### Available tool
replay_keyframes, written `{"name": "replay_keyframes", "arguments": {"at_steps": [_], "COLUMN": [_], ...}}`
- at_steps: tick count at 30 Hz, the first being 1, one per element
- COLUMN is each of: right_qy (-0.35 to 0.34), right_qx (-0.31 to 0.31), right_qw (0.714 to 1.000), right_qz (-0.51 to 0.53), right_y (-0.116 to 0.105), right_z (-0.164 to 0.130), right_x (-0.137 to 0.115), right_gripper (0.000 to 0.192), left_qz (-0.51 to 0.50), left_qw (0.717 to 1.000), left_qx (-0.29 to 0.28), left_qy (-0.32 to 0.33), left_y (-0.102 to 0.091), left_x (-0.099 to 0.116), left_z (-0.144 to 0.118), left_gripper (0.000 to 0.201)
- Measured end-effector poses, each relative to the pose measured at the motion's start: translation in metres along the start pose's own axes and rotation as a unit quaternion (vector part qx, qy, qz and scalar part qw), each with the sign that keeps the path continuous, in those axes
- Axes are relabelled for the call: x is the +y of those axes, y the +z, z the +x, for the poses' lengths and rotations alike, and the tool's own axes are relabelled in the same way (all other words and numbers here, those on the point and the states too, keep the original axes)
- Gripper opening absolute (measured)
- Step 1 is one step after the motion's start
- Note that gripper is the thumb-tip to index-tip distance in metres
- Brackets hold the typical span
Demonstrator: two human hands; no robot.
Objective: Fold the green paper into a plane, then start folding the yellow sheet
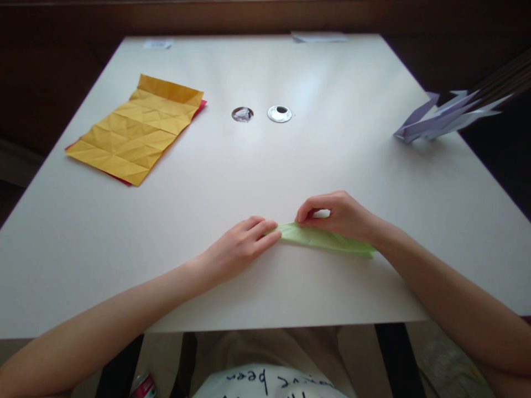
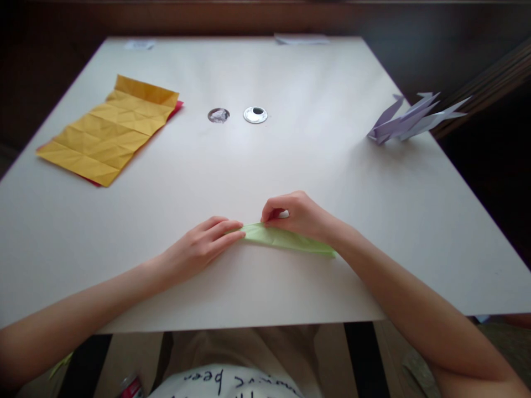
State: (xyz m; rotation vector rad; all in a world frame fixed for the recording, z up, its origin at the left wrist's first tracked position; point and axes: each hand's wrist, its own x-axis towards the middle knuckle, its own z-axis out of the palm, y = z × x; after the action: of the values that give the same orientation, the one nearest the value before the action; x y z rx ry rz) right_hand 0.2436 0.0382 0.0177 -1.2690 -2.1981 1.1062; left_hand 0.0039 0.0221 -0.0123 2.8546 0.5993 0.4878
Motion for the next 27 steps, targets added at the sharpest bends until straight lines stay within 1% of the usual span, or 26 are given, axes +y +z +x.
{"name": "replay_keyframes", "arguments": {"at_steps": [5, 7, 9, 14, 19, 22, 24, 26, 27], "right_qy": [-0.022, -0.036, -0.04, 0.0, 0.03, 0.028, 0.035, 0.051, 0.059], "right_qx": [0.005, -0.001, -0.011, -0.018, -0.047, -0.041, -0.034, -0.032, -0.03], "right_qw": [0.999, 0.997, 0.995, 0.989, 0.987, 0.989, 0.992, 0.994, 0.995], "right_qz": [-0.045, -0.068, -0.091, -0.15, -0.152, -0.141, -0.119, -0.088, -0.074], "right_y": [0.002, 0.002, 0.003, 0.006, 0.008, 0.009, 0.009, 0.009, 0.008], "right_z": [-0.001, -0.002, -0.003, -0.004, -0.003, -0.004, -0.005, -0.007, -0.007], "right_x": [-0.005, -0.007, -0.008, -0.008, -0.009, -0.011, -0.014, -0.018, -0.02], "right_gripper": [0.011, 0.012, 0.008, 0.013, 0.011, 0.009, 0.008, 0.008, 0.008], "left_qz": [0.008, 0.013, 0.019, 0.026, 0.018, -0.017, -0.071, -0.139, -0.176], "left_qw": [1.0, 1.0, 1.0, 0.999, 1.0, 0.999, 0.995, 0.981, 0.969], "left_qx": [0.006, 0.009, 0.01, 0.011, 0.007, 0.016, 0.039, 0.079, 0.098], "left_qy": [0.014, 0.016, 0.016, 0.018, 0.004, -0.023, -0.058, -0.107, -0.14], "left_y": [-0.003, -0.003, -0.004, -0.004, -0.002, -0.001, -0.001, -0.003, -0.003], "left_x": [0.0, 0.001, 0.002, 0.003, 0.002, 0.002, 0.002, 0.002, 0.002], "left_z": [-0.001, -0.001, -0.001, 0.0, 0.0, 0.0, 0.001, 0.001, 0.001], "left_gripper": [0.028, 0.028, 0.029, 0.028, 0.025, 0.024, 0.025, 0.026, 0.027]}}
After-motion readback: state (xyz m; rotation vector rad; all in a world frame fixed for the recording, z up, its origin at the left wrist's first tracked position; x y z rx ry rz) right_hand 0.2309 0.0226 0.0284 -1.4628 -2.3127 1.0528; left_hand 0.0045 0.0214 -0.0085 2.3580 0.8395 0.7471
